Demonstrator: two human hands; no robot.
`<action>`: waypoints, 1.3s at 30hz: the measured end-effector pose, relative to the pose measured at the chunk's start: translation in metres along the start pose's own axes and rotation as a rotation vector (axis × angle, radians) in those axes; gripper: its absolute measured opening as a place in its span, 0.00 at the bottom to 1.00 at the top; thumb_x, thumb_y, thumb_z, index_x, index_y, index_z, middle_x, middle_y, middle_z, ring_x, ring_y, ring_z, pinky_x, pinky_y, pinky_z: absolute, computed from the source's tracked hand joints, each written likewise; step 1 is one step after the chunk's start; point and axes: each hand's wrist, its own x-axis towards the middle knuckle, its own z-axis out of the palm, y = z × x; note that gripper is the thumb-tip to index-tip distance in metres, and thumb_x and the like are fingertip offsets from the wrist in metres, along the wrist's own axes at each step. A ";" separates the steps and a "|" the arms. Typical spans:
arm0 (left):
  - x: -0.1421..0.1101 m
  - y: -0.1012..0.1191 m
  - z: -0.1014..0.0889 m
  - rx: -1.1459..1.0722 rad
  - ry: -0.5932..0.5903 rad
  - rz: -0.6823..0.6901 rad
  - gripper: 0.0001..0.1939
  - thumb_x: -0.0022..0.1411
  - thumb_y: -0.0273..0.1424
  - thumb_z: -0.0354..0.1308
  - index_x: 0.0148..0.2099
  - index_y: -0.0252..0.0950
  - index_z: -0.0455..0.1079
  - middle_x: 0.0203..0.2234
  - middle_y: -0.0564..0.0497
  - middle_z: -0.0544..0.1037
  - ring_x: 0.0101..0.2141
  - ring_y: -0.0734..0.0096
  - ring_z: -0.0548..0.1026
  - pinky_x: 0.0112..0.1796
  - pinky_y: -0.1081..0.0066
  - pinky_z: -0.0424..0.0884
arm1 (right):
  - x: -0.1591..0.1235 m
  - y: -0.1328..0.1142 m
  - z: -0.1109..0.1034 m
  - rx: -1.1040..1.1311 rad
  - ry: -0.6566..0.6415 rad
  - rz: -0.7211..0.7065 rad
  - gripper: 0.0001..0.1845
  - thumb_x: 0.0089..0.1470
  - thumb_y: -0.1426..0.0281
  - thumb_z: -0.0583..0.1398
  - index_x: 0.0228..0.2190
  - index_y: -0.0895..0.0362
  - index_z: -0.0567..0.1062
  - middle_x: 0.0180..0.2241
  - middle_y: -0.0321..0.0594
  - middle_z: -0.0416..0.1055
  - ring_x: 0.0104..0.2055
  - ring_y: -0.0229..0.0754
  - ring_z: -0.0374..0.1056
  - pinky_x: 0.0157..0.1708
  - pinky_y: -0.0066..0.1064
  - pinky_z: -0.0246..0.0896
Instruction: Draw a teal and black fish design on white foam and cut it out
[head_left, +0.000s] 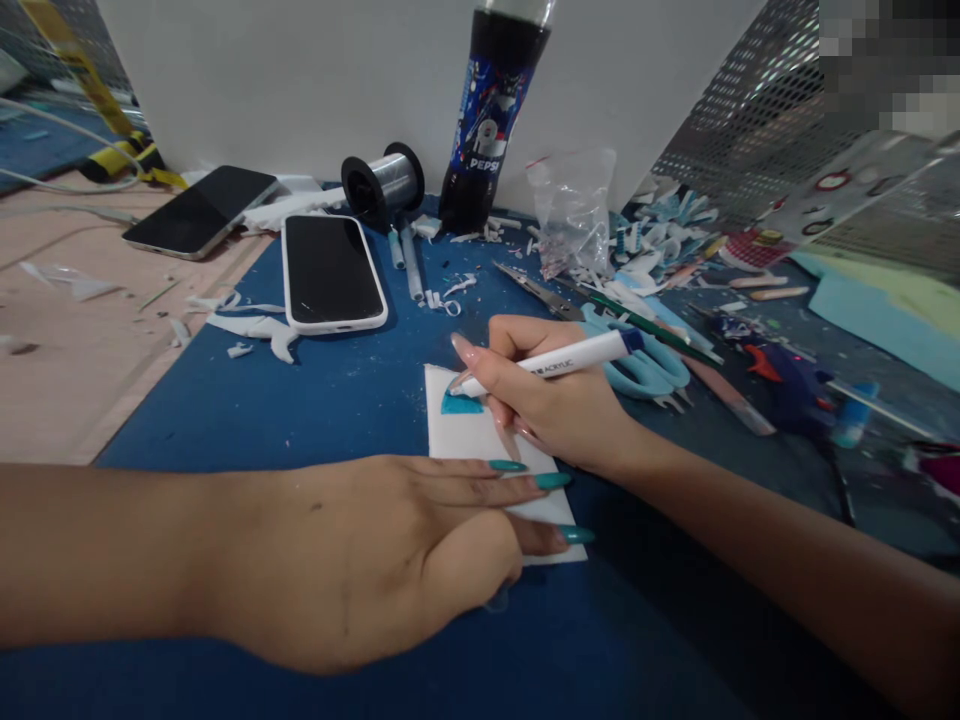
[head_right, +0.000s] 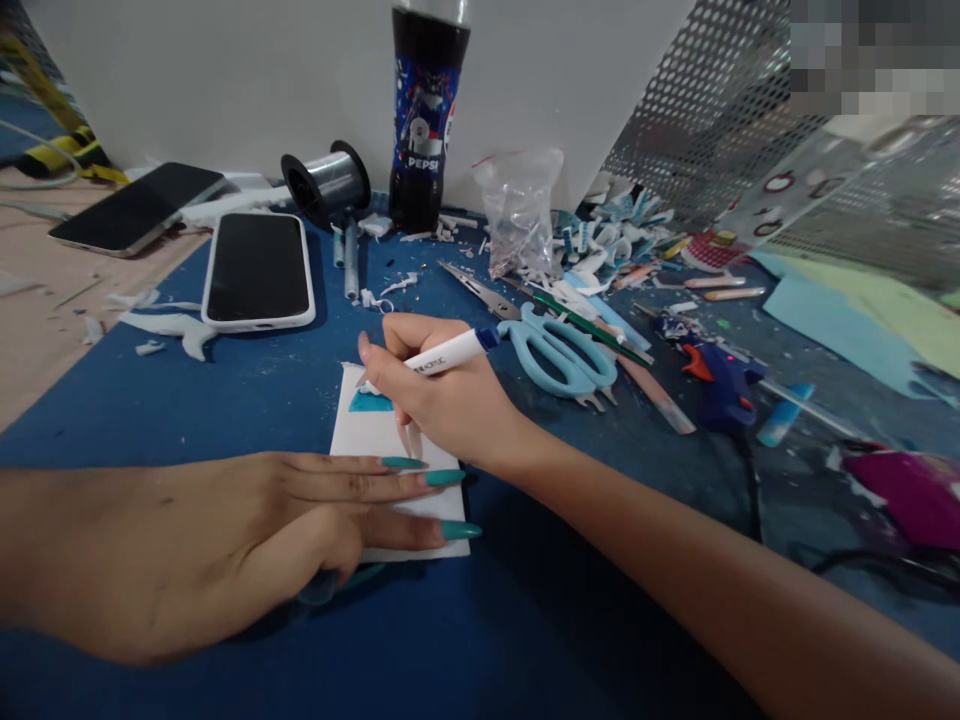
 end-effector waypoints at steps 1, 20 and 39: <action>0.000 0.000 0.000 -0.003 0.000 0.002 0.25 0.79 0.29 0.34 0.63 0.22 0.68 0.67 0.37 0.67 0.71 0.59 0.59 0.69 0.64 0.59 | 0.000 0.000 0.000 -0.002 -0.002 0.000 0.30 0.61 0.59 0.68 0.17 0.54 0.58 0.12 0.26 0.56 0.13 0.28 0.56 0.14 0.23 0.49; -0.001 -0.001 0.002 -0.042 0.043 0.012 0.22 0.79 0.29 0.38 0.57 0.24 0.71 0.64 0.35 0.72 0.69 0.58 0.66 0.66 0.66 0.66 | 0.001 -0.002 -0.003 -0.113 -0.058 -0.023 0.26 0.63 0.67 0.63 0.17 0.54 0.58 0.11 0.26 0.60 0.13 0.29 0.57 0.17 0.24 0.50; -0.002 -0.001 0.004 -0.020 0.068 0.047 0.22 0.79 0.29 0.39 0.52 0.22 0.73 0.64 0.34 0.72 0.68 0.56 0.66 0.67 0.67 0.64 | 0.002 -0.003 -0.005 -0.087 -0.105 -0.002 0.27 0.62 0.64 0.65 0.17 0.54 0.60 0.11 0.26 0.60 0.13 0.29 0.55 0.16 0.23 0.48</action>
